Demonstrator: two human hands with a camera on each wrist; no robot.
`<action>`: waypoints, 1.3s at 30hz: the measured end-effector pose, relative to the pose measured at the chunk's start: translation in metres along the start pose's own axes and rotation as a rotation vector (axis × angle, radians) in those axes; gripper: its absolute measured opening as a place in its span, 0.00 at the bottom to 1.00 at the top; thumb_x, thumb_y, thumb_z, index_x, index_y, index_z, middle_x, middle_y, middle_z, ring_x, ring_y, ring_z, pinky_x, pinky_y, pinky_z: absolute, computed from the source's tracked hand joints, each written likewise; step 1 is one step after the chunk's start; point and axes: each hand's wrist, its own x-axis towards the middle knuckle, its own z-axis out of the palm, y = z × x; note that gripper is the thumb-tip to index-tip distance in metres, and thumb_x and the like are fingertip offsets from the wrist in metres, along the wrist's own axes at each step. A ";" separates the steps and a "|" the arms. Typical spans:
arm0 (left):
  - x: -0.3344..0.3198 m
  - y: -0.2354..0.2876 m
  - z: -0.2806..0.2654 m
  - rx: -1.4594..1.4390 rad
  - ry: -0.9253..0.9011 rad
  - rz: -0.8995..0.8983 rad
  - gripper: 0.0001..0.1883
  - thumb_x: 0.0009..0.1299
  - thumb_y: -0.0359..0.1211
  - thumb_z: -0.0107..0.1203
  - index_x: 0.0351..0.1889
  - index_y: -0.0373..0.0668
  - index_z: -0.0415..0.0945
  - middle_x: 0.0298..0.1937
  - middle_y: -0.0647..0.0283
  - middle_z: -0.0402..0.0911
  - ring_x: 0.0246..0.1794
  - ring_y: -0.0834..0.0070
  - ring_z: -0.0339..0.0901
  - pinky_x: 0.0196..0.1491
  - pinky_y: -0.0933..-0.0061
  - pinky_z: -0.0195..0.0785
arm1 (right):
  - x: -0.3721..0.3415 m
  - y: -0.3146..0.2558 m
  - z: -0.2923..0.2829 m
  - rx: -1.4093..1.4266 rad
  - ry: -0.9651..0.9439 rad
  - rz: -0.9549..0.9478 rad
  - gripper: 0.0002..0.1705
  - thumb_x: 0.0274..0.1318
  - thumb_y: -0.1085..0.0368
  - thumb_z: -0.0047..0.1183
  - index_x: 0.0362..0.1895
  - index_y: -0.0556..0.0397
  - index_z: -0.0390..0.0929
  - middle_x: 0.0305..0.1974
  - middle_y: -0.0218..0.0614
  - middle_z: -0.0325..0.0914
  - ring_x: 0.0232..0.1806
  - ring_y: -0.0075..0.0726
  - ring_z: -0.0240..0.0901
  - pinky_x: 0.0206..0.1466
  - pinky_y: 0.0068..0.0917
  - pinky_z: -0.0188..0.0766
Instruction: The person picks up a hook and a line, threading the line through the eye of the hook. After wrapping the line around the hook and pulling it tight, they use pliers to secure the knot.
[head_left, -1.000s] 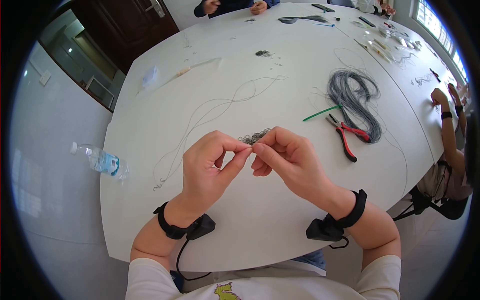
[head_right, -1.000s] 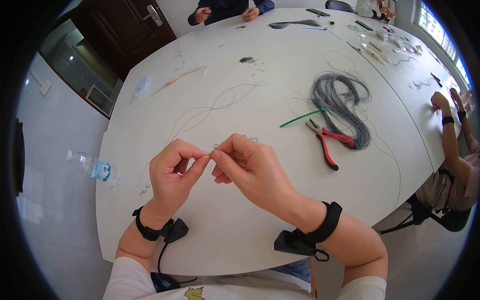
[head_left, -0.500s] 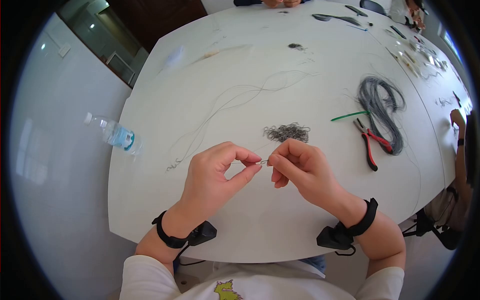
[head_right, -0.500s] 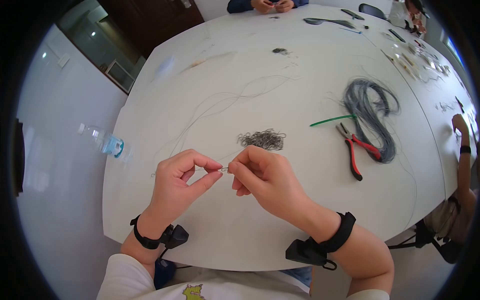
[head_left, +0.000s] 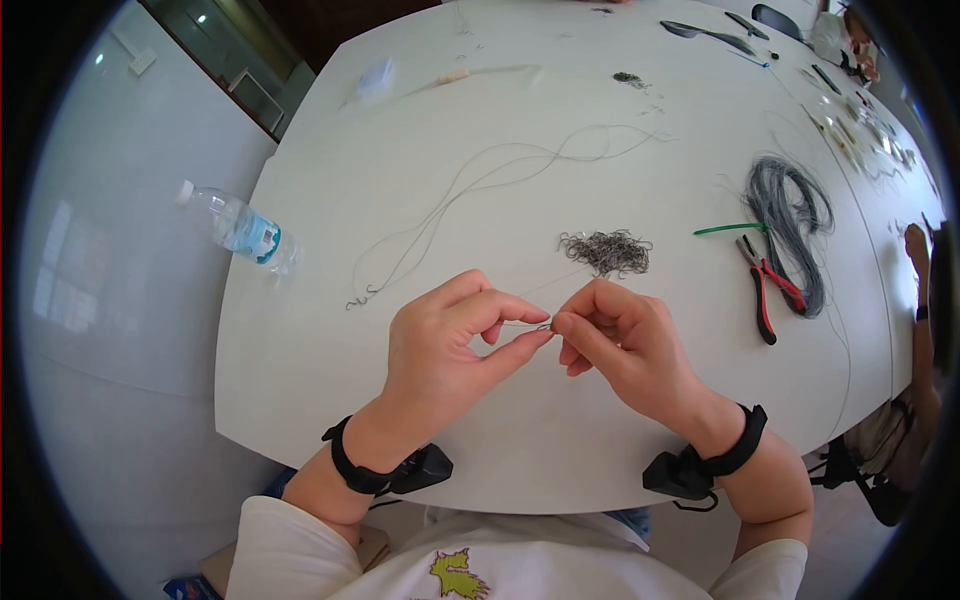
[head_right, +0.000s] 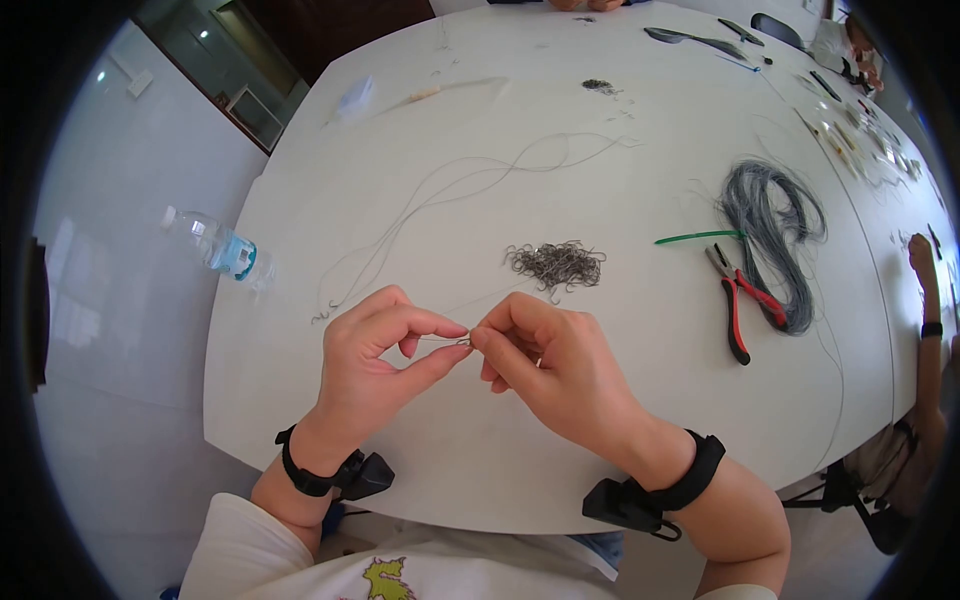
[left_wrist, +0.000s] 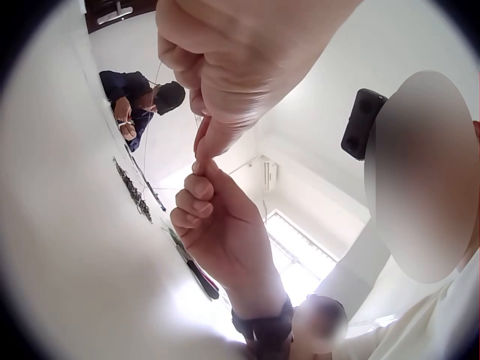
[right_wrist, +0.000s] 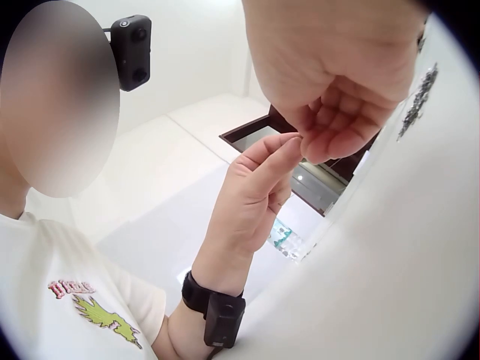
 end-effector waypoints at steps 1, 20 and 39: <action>0.000 0.000 0.000 0.045 0.004 0.027 0.09 0.56 0.30 0.72 0.35 0.49 0.87 0.23 0.72 0.70 0.20 0.82 0.68 0.22 0.78 0.58 | 0.000 0.001 0.001 -0.018 0.015 -0.013 0.11 0.70 0.65 0.52 0.36 0.62 0.76 0.26 0.33 0.80 0.29 0.22 0.78 0.35 0.22 0.76; -0.007 -0.003 0.004 -0.035 -0.007 0.042 0.09 0.57 0.23 0.69 0.34 0.44 0.85 0.23 0.72 0.68 0.20 0.83 0.61 0.24 0.79 0.55 | -0.005 0.002 0.004 -0.253 0.075 -0.200 0.07 0.65 0.69 0.55 0.33 0.59 0.76 0.24 0.34 0.80 0.24 0.25 0.80 0.27 0.21 0.73; -0.003 -0.008 0.008 -0.092 -0.011 0.064 0.07 0.60 0.21 0.66 0.31 0.43 0.81 0.26 0.71 0.71 0.22 0.84 0.64 0.25 0.81 0.56 | 0.000 0.006 0.003 -0.175 0.054 -0.133 0.07 0.66 0.68 0.54 0.36 0.60 0.76 0.26 0.34 0.81 0.26 0.25 0.80 0.29 0.22 0.73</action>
